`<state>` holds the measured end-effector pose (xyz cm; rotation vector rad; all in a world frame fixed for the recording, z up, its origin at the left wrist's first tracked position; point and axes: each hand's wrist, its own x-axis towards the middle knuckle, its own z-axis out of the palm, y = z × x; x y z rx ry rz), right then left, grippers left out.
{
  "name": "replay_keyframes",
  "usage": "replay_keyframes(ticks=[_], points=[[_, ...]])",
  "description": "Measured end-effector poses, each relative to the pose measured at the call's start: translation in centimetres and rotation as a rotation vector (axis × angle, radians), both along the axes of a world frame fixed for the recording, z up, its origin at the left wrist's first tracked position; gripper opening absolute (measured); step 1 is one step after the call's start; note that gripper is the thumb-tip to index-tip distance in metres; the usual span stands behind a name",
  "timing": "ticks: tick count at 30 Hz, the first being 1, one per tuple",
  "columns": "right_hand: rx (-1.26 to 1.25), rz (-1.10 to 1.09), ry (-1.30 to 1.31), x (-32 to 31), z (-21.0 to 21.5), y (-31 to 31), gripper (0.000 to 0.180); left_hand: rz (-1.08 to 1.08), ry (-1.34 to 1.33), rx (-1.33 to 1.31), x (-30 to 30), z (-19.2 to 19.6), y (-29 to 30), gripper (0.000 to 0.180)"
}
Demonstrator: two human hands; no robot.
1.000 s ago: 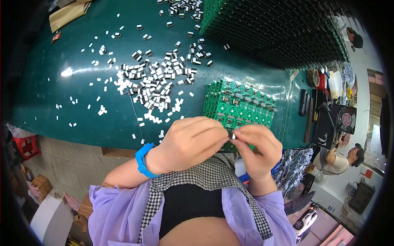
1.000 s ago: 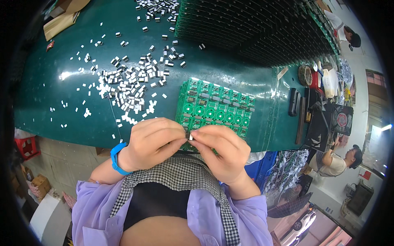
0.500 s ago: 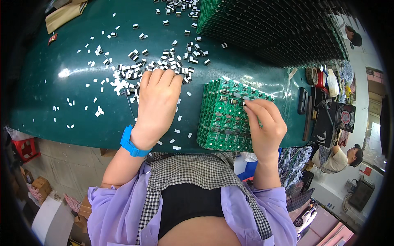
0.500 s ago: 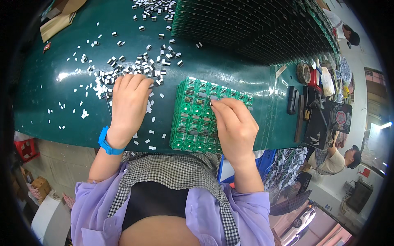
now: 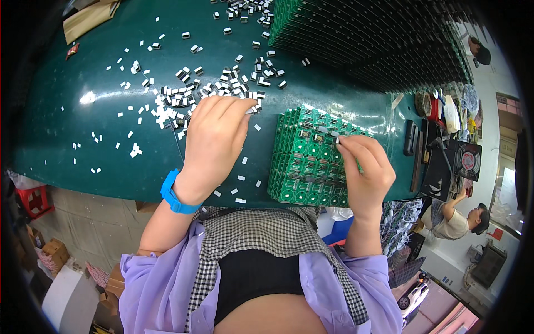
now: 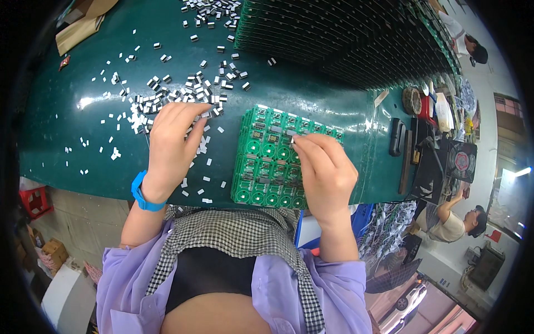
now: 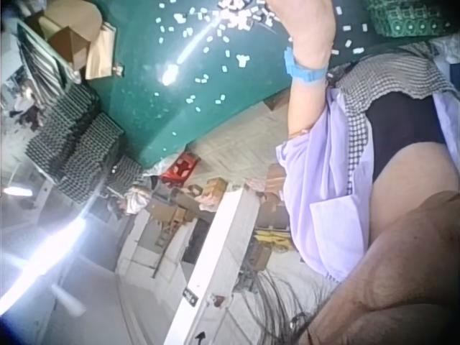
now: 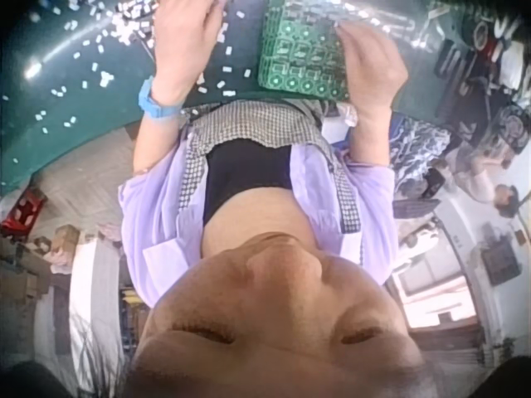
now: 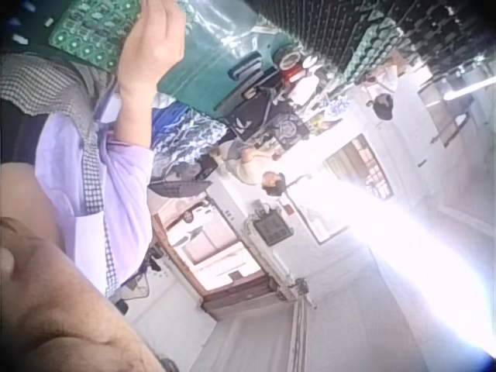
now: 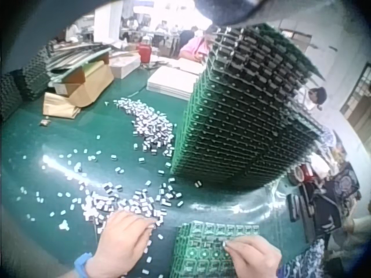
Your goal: The person assembles small silver electronic components onto green circuit boards by hand.
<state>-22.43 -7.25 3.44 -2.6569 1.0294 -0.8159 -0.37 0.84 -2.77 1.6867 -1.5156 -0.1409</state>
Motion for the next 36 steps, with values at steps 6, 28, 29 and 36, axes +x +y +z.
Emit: replay_keyframes(ticks=[6,28,29,36], points=[[-0.017,0.016,0.036,0.1,-0.2,0.0,0.018,-0.037,0.119,-0.013,-0.4,0.4,0.2,0.018],[-0.060,0.013,0.103,0.3,0.4,0.5,0.024,-0.169,0.667,0.065,-2.1,3.2,1.6,0.015],[-0.059,0.015,0.102,0.3,0.8,1.1,0.024,-0.249,0.694,0.058,-2.2,3.2,2.0,0.014],[0.592,0.084,-0.306,0.5,0.9,4.3,0.031,-0.363,0.994,0.138,-4.2,3.7,3.2,0.014]])
